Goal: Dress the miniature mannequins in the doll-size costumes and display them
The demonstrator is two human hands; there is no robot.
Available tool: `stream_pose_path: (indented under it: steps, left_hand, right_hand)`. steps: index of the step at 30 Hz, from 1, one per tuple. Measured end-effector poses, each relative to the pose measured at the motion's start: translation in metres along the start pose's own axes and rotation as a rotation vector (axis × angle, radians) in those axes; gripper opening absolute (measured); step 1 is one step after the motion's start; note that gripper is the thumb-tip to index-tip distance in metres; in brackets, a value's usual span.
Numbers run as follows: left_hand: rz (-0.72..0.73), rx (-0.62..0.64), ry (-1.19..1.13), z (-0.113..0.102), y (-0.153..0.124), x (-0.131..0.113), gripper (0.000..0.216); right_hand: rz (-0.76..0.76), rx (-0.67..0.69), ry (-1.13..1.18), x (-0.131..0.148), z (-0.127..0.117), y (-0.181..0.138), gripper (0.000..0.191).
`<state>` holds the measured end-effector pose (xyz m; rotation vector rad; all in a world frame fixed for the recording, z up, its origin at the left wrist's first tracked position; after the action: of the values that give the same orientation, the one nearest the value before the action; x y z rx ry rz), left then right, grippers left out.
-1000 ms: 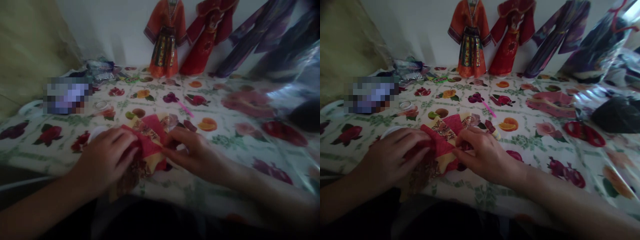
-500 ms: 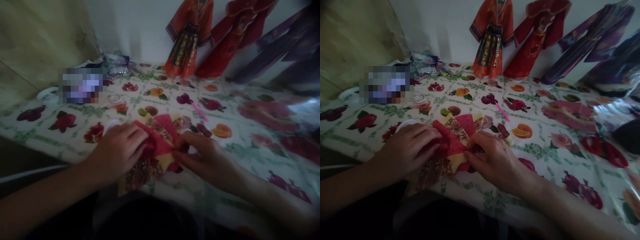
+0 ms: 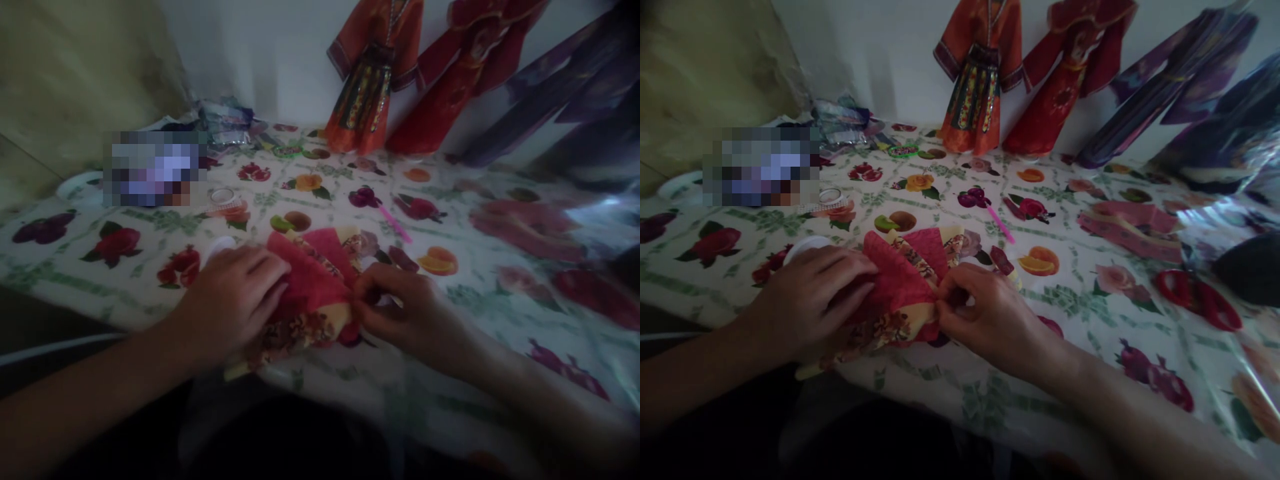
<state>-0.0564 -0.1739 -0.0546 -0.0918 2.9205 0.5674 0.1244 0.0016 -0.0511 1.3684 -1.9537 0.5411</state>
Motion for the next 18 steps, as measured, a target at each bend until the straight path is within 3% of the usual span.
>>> stream_pose_path:
  steps: [3, 7, 13, 18]
  left_hand:
    - [0.038, -0.035, -0.084, -0.004, 0.001, -0.005, 0.015]
    - [0.212, -0.026, -0.223, -0.008, 0.002, -0.014, 0.024]
    - [-0.049, 0.037, -0.299, -0.012, -0.002, -0.015, 0.009]
    - [-0.085, 0.168, -0.214, -0.004, -0.009, -0.016, 0.013]
  right_hand:
    - [0.002, 0.003, -0.007, 0.0, -0.002, 0.0, 0.01]
    - [0.021, 0.007, 0.003, 0.0, -0.003, 0.0, 0.011]
    - [0.019, 0.033, -0.003, -0.001, -0.003, -0.001, 0.011]
    - [0.005, 0.014, 0.002, -0.003, -0.001, -0.001, 0.011]
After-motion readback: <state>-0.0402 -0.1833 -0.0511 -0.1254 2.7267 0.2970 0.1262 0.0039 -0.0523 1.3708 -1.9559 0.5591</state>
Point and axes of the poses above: each hand's wrist, its own y-axis towards the middle knuckle, its own z-axis out of the palm, x = y × z, the point moved 1 cm from there along y, towards the middle knuckle, and after that the axes turned 3 degrees about -y, right-handed, at the moved point
